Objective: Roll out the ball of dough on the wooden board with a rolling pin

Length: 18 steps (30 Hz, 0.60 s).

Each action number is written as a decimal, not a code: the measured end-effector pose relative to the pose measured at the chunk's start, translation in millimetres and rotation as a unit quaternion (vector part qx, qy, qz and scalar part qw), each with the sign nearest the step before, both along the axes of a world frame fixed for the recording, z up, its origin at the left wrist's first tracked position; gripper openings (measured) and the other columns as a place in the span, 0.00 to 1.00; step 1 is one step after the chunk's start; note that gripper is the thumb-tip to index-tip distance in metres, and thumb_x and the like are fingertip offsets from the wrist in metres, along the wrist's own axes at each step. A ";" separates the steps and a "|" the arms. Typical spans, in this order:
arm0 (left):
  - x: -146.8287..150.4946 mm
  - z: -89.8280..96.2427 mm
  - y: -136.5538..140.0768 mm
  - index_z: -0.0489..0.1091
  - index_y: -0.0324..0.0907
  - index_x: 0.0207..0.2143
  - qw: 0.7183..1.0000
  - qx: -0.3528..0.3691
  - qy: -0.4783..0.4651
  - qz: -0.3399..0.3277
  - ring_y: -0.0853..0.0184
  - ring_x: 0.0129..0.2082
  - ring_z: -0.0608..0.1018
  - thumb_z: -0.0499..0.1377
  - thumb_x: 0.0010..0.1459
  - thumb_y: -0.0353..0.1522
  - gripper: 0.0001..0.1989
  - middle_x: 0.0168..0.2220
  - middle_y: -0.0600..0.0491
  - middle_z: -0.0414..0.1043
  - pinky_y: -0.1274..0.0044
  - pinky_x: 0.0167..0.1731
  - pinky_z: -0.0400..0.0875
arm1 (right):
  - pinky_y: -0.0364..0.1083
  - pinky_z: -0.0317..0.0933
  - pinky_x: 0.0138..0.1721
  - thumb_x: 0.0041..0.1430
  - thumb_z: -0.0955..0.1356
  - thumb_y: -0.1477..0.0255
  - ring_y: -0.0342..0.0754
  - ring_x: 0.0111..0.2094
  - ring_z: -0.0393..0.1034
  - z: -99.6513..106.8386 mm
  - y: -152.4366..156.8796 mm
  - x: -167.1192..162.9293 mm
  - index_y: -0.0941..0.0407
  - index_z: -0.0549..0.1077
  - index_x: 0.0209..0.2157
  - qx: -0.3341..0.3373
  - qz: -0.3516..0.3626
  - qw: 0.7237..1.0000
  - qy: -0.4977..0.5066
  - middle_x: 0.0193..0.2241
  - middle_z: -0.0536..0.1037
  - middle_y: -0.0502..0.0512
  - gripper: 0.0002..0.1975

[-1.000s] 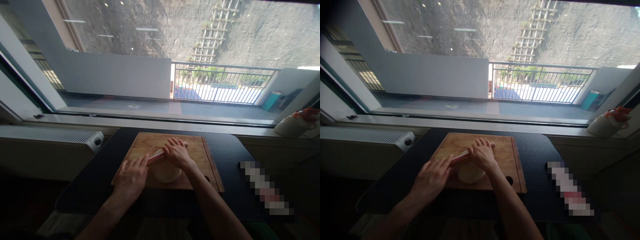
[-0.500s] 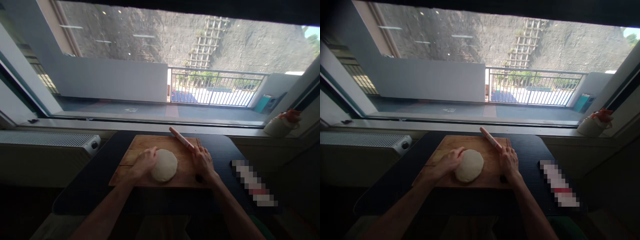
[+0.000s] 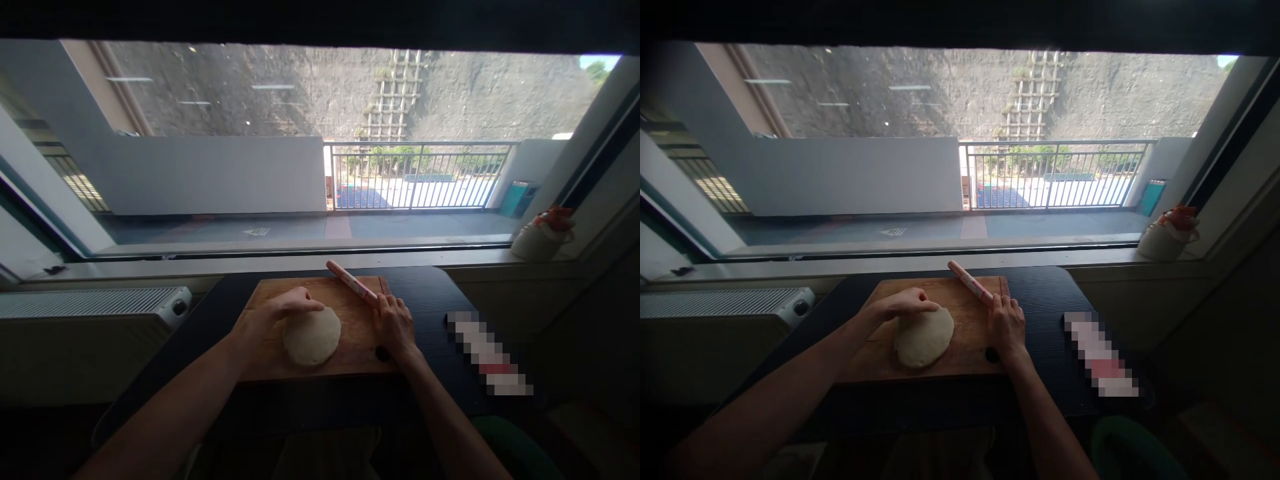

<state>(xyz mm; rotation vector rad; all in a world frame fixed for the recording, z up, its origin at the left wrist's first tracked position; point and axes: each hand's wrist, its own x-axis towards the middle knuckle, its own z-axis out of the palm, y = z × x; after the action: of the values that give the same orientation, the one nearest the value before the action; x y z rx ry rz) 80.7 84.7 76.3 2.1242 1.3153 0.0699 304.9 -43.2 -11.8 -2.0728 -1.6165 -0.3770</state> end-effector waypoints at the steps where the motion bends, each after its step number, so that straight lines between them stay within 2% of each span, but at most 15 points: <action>1: 0.1 -1.2 0.7 0.69 0.37 0.41 1.000 -0.018 0.000 -0.010 0.64 0.38 0.74 0.59 0.55 0.39 0.16 0.40 0.51 0.71 0.71 0.36 0.71 | 0.47 0.52 0.45 0.61 0.60 0.71 0.52 0.42 0.61 0.0 -0.2 0.1 0.56 0.64 0.51 0.000 0.000 1.000 0.002 0.41 0.71 0.58 0.16; 4: 0.2 0.4 -0.6 0.73 0.38 0.31 0.998 -0.057 -0.006 -0.038 0.64 0.31 0.75 0.65 0.44 0.41 0.16 0.30 0.53 0.73 0.78 0.28 0.68 | 0.47 0.52 0.45 0.61 0.60 0.71 0.52 0.42 0.61 0.4 -0.2 -0.5 0.57 0.63 0.51 0.002 0.003 1.000 0.007 0.41 0.71 0.58 0.16; 6: -1.6 8.3 -3.7 0.73 0.38 0.27 0.996 -0.074 -0.025 -0.047 0.64 0.28 0.74 0.65 0.40 0.42 0.17 0.26 0.54 0.73 0.79 0.24 0.65 | 0.47 0.52 0.44 0.61 0.60 0.71 0.51 0.42 0.61 0.6 -0.2 -0.9 0.57 0.63 0.51 0.003 0.004 1.000 0.007 0.41 0.71 0.58 0.16; 10: -11.8 32.1 -12.5 0.74 0.38 0.35 0.991 -0.074 -0.108 -0.034 0.65 0.29 0.75 0.62 0.43 0.45 0.22 0.29 0.52 0.75 0.79 0.24 0.65 | 0.47 0.53 0.44 0.61 0.60 0.71 0.51 0.42 0.61 0.9 -1.0 -0.4 0.56 0.64 0.51 0.000 0.003 1.000 0.000 0.41 0.71 0.57 0.16; 12: -18.1 35.3 -18.0 0.73 0.39 0.39 0.984 -0.048 -0.174 -0.006 0.66 0.31 0.75 0.60 0.46 0.47 0.24 0.33 0.51 0.75 0.79 0.27 0.67 | 0.47 0.53 0.44 0.61 0.61 0.71 0.51 0.42 0.61 1.1 -1.3 -0.1 0.57 0.64 0.51 -0.001 0.005 1.000 -0.003 0.41 0.71 0.57 0.17; 14: -23.6 25.3 -24.5 0.73 0.39 0.39 0.974 -0.012 -0.226 0.034 0.66 0.31 0.75 0.59 0.47 0.47 0.23 0.33 0.51 0.75 0.79 0.27 0.67 | 0.47 0.53 0.44 0.61 0.61 0.71 0.51 0.42 0.62 1.1 -1.4 -0.5 0.57 0.64 0.51 0.001 0.006 1.000 -0.005 0.41 0.71 0.57 0.17; 18: -34.2 -19.1 -35.6 0.74 0.37 0.33 0.968 0.027 -0.236 0.079 0.64 0.30 0.76 0.59 0.46 0.44 0.20 0.31 0.50 0.76 0.78 0.26 0.68 | 0.47 0.53 0.44 0.60 0.61 0.72 0.51 0.42 0.62 0.0 -1.3 -2.6 0.56 0.64 0.51 0.005 0.002 1.000 -0.006 0.41 0.71 0.56 0.17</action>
<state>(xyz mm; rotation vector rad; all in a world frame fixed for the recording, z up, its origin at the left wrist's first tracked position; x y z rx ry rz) 46.5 49.1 57.3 1.8820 1.1941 0.6443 302.3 -44.5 -11.8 -2.0629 -1.6228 -0.3959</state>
